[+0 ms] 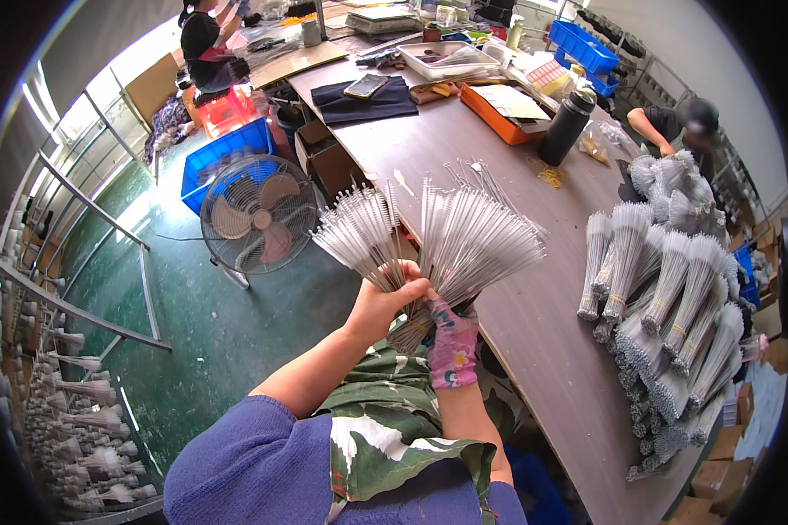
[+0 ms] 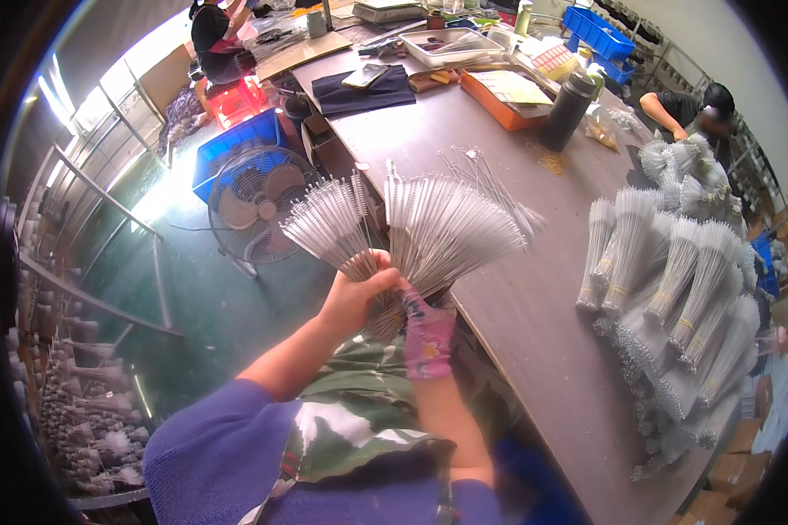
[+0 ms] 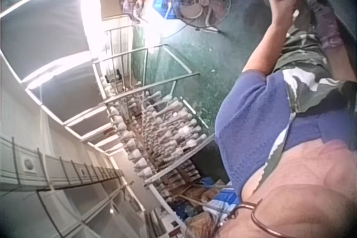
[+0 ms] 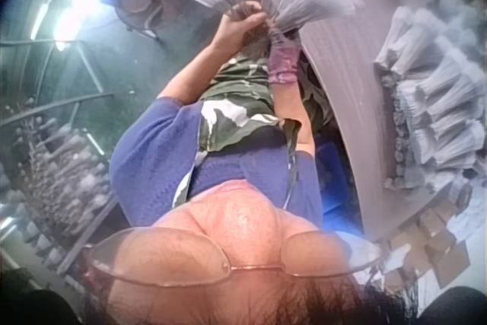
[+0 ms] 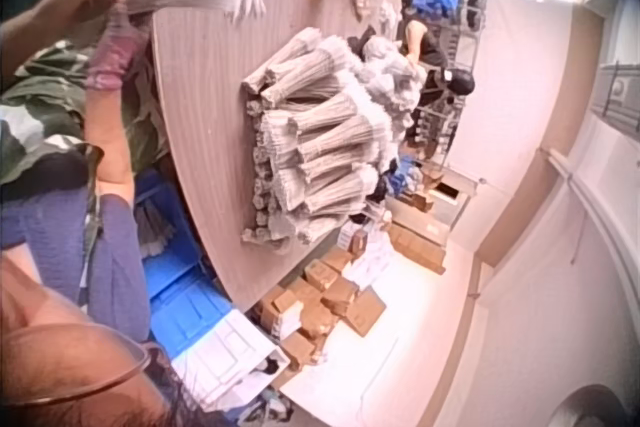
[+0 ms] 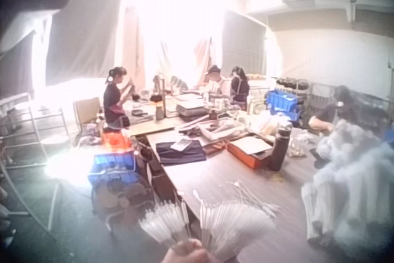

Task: Trimming and organizing bundles of plastic brush bristles at a manufacturing workstation using pliers.

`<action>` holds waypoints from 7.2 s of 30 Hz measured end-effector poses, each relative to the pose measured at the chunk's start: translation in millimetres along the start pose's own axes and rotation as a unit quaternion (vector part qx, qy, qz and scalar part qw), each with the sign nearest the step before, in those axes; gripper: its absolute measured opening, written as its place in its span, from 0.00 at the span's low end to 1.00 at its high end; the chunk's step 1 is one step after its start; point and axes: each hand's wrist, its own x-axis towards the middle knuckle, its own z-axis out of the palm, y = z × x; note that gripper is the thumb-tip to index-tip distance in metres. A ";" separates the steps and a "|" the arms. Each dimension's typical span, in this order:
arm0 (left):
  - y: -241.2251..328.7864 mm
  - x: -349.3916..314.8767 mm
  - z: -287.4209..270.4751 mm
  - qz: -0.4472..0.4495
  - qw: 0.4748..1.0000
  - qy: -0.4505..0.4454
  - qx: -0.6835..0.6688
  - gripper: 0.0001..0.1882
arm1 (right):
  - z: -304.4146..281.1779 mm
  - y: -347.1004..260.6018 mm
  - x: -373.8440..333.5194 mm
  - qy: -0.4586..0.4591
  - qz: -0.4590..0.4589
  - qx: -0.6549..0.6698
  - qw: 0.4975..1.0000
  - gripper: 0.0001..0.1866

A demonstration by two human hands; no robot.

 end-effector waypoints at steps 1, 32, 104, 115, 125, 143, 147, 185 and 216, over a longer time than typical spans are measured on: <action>0.6 -0.1 0.6 -0.009 0.999 -0.003 -0.040 0.05 | 1.2 -0.3 -1.0 0.000 -0.012 -0.001 1.000 0.18; -1.8 -8.5 11.5 -0.011 0.991 0.043 -0.126 0.09 | -3.1 -5.1 -2.0 -0.070 -0.035 -0.024 0.997 0.19; 14.4 -7.4 11.7 0.030 0.983 0.080 -0.164 0.07 | 5.6 -7.3 -3.9 -0.135 -0.019 -0.021 0.991 0.19; 15.9 -8.3 8.2 0.047 0.975 0.124 -0.178 0.06 | 2.9 0.8 -5.5 -0.102 0.027 0.078 0.991 0.20; 11.1 -8.7 1.2 0.149 0.978 0.131 -0.063 0.06 | 30.1 -0.4 4.0 -0.094 0.024 0.067 0.993 0.15; 22.0 -11.0 -11.2 0.106 0.973 0.122 -0.165 0.05 | 37.8 -4.5 3.1 -0.089 0.052 0.082 0.991 0.14; 25.1 -12.9 -10.3 0.109 0.974 0.120 -0.159 0.05 | 38.0 -6.4 2.8 -0.095 0.059 0.080 0.991 0.14; 14.0 -5.6 2.3 0.009 0.968 0.132 -0.212 0.12 | 16.8 -3.5 1.0 -0.037 0.004 0.066 0.997 0.14; 11.9 -5.6 -5.5 -0.003 0.978 0.079 -0.191 0.10 | 17.5 -12.6 6.8 -0.074 0.024 0.012 0.997 0.11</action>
